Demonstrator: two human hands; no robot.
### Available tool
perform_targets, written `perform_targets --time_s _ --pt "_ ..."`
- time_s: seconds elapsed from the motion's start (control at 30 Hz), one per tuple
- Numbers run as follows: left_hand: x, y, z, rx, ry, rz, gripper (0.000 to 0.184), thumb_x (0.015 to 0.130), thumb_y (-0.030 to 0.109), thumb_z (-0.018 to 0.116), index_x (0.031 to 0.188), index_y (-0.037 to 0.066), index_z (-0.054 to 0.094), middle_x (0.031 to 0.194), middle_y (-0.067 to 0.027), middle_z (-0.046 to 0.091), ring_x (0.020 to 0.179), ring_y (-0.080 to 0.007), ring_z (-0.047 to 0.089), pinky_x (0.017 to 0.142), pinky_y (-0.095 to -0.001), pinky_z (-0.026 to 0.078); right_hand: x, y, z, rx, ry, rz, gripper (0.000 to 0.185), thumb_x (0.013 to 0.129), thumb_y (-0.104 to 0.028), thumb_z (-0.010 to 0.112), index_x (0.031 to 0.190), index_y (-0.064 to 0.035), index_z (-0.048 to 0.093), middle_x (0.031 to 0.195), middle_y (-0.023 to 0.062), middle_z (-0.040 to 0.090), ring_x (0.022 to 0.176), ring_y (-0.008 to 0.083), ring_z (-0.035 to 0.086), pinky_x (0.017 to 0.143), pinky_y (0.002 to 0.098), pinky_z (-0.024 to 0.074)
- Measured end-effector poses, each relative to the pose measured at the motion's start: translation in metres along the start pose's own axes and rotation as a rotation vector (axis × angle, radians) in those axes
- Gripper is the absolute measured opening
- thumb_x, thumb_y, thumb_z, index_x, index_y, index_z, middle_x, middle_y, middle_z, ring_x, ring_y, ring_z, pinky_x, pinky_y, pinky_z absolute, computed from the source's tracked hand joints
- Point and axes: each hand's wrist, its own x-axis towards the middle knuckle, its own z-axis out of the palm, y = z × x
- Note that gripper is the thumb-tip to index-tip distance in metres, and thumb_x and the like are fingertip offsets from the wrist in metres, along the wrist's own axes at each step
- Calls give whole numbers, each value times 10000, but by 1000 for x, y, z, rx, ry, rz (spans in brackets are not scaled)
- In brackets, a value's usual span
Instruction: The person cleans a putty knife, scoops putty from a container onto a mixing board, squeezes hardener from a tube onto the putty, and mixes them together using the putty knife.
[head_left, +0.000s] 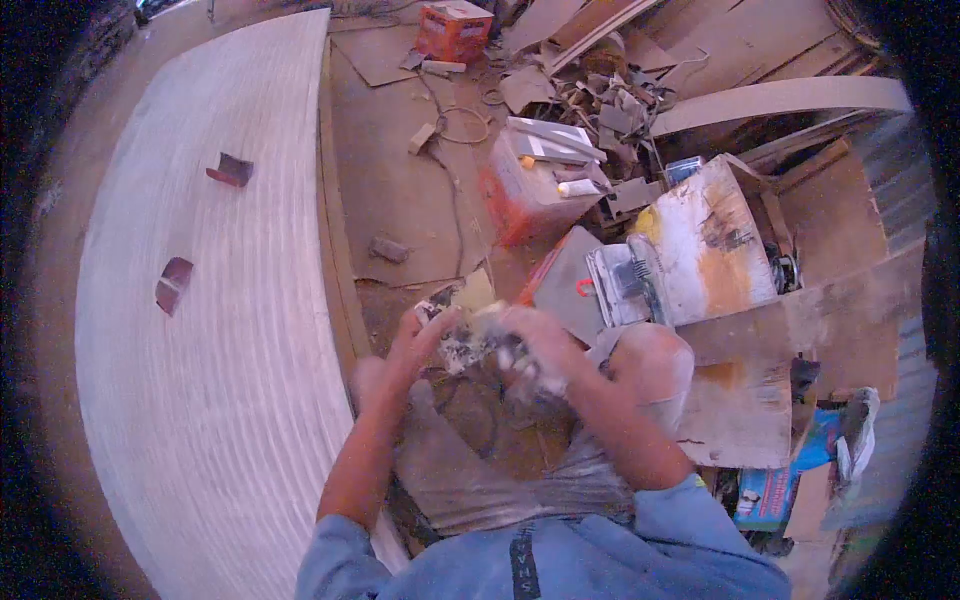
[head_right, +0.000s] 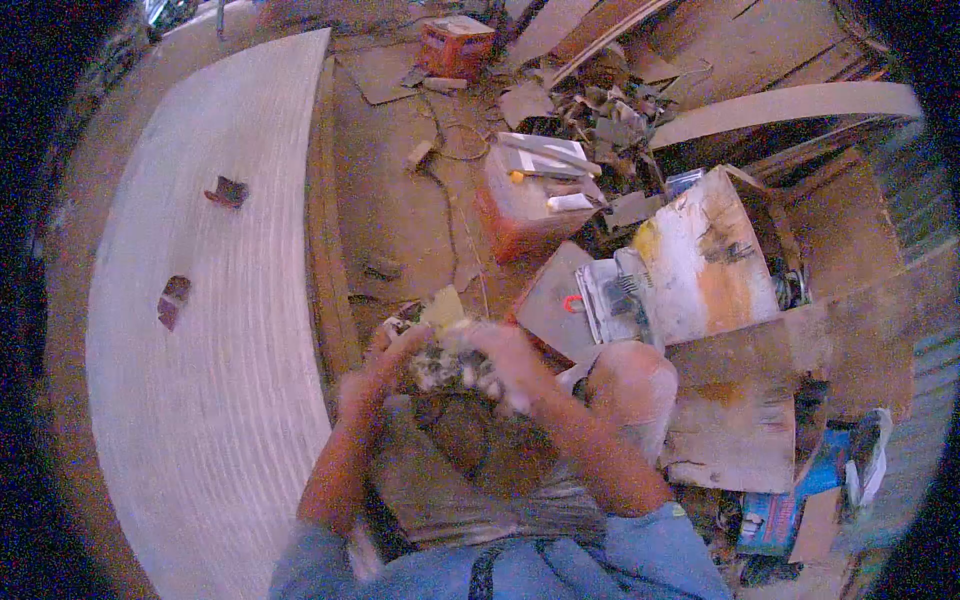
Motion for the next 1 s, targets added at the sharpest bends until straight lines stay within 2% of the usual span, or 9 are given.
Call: perform_targets --time_s 0.1,0.27,0.3,0.47,0.53,0.73,0.8,0.93,1.0 --pt "45 -56 -18 -75 -279 91 348 907 238 704 1159 1 673 996 -45 722 862 -129 671 766 -279 528 11 -28 -1 21 198 75 169 966 -244 587 964 -89 654 691 4 571 461 77 450 370 215 316" --pt "50 -54 -23 -385 -13 146 387 907 205 697 1224 -8 634 1073 -71 710 885 -152 681 801 -287 542 -10 -46 -1 133 205 -195 222 973 -307 577 960 -95 641 672 1 583 452 84 458 363 229 327" --pt "53 -49 -24 -536 26 116 400 908 190 695 1245 -12 621 1101 -77 704 906 -153 680 817 -289 543 -25 -36 6 52 146 -37 290 982 -308 559 1132 -74 643 748 28 630 542 96 535 443 237 411" --pt "51 -46 -32 -525 -10 176 402 912 178 685 1259 -12 612 1112 -78 695 964 -145 665 851 -293 537 -12 9 3 -99 1 197 258 985 -295 540 1038 -64 642 738 26 637 502 100 541 389 248 397" --pt "45 -41 -32 -424 -20 249 406 912 178 684 1264 -11 607 1106 -79 693 980 -144 661 860 -297 536 12 5 -19 129 211 -9 221 965 -275 576 962 -66 649 722 20 637 479 93 529 363 248 382" --pt "48 -43 -31 -395 -111 224 437 919 207 674 1286 -10 577 1107 -66 682 963 -138 659 855 -291 534 11 16 -9 -416 79 -178 205 955 -296 573 963 -97 624 673 1 582 488 75 520 364 235 370" --pt "39 -32 -29 -397 -131 186 449 924 226 669 1301 8 557 1068 -42 675 936 -128 651 845 -292 538 18 -20 -22 177 324 -125 220 968 -252 536 1043 -86 660 747 26 586 496 38 455 384 221 319" --pt "48 -36 -30 -284 -36 315 451 945 286 646 1310 40 546 1004 -27 664 904 -122 643 833 -297 544 -35 -42 16 19 -24 46 217 981 -304 526 1014 -109 616 704 -7 600 511 58 479 403 221 351" --pt "41 -38 -30 -699 -147 -15 521 952 411 631 1331 62 547 946 -28 654 862 -120 637 805 -313 543 -48 -27 47 116 -204 136 252 1005 -308 511 1077 -90 615 719 -10 606 520 51 490 404 221 362"
